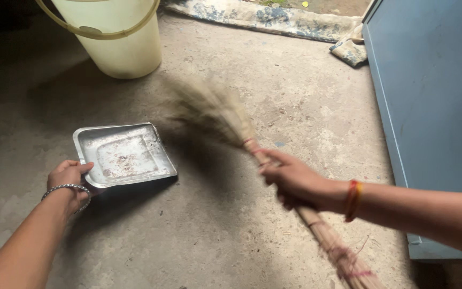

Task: The person sweeps dirt on a concrete floor using a short broom, gathers the debris into a metal dustpan, and empties the dustpan into a white plastic bucket.

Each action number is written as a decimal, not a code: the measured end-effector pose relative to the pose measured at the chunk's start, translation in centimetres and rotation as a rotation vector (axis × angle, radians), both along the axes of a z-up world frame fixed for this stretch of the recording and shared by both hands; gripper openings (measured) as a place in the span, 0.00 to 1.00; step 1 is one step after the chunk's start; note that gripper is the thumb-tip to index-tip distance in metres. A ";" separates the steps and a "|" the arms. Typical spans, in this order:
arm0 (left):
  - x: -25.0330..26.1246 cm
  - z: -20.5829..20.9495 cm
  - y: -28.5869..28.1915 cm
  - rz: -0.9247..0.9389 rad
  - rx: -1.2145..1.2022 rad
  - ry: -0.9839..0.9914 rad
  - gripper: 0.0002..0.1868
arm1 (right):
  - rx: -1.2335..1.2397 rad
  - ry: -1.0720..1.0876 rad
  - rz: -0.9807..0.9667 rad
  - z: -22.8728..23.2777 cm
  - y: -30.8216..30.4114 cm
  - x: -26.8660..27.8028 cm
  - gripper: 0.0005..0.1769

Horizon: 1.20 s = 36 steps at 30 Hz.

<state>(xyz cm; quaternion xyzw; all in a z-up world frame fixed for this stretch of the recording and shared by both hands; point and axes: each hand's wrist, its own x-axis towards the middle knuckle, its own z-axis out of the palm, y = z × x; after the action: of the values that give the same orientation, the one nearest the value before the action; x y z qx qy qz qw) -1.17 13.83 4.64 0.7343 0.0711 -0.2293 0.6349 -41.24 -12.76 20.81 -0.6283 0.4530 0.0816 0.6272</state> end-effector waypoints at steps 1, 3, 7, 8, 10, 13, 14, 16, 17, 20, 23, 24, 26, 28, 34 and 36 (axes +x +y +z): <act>0.1 -0.1 0.4 0.003 -0.001 0.007 0.08 | -0.039 -0.002 -0.061 -0.1 -1.0 -0.3 0.33; 0.4 -0.4 1.3 0.005 0.002 0.009 0.08 | -0.057 0.006 -0.134 -1.1 -2.2 -1.1 0.34; 0.5 -0.9 2.8 0.000 0.003 -0.004 0.09 | -0.029 0.129 -0.125 -4.4 -0.7 -1.1 0.32; 0.4 -0.9 3.1 0.000 -0.002 -0.004 0.09 | -0.020 0.122 -0.090 -4.8 0.4 -1.1 0.33; 0.1 -0.7 3.4 -0.004 0.006 0.017 0.09 | 0.024 0.095 0.017 -5.3 2.9 -1.0 0.36; -0.5 -0.5 3.6 -0.010 0.038 0.045 0.08 | 0.154 0.042 0.200 -4.8 5.7 -0.3 0.36; -0.6 -0.3 3.6 -0.012 0.052 0.052 0.08 | 0.203 0.025 0.256 -4.4 6.2 -0.2 0.36; -0.7 -0.2 3.6 -0.018 0.059 0.056 0.08 | 0.197 0.013 0.298 -3.2 6.4 -0.2 0.38; -0.8 -0.1 3.7 -0.020 0.063 0.058 0.08 | 0.195 0.007 0.319 -2.6 6.4 -0.3 0.39; -1.0 0.2 4.1 -0.005 0.081 0.067 0.09 | 0.044 0.018 0.315 -0.4 3.8 -0.7 0.39; -1.0 0.4 5.1 -0.004 0.088 0.070 0.09 | -0.130 -0.035 0.213 0.2 -0.5 -0.3 0.34; -0.9 0.4 5.4 0.004 0.083 0.082 0.09 | -0.194 -0.055 0.171 -0.2 -2.3 0.3 0.33; -0.6 0.3 6.5 0.017 0.074 0.104 0.09 | -0.213 -0.094 0.061 -1.3 -6.3 2.1 0.36; -0.4 0.1 7.6 0.019 0.079 0.104 0.09 | -0.315 -0.123 0.028 -3.0 -10.0 4.4 0.36; 0.0 -0.6 10.6 0.056 0.128 0.092 0.10 | -0.419 0.016 0.320 -7.0 -12.6 7.9 0.35; 0.1 -1.0 11.4 0.062 0.125 0.089 0.10 | -0.341 0.009 0.400 -7.9 -9.9 8.2 0.39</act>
<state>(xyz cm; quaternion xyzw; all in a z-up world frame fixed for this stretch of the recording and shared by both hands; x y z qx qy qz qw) -1.07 25.19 3.67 0.7590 0.1360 -0.2369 0.5910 -33.08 -22.65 12.95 -0.8016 0.3297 0.1294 0.4817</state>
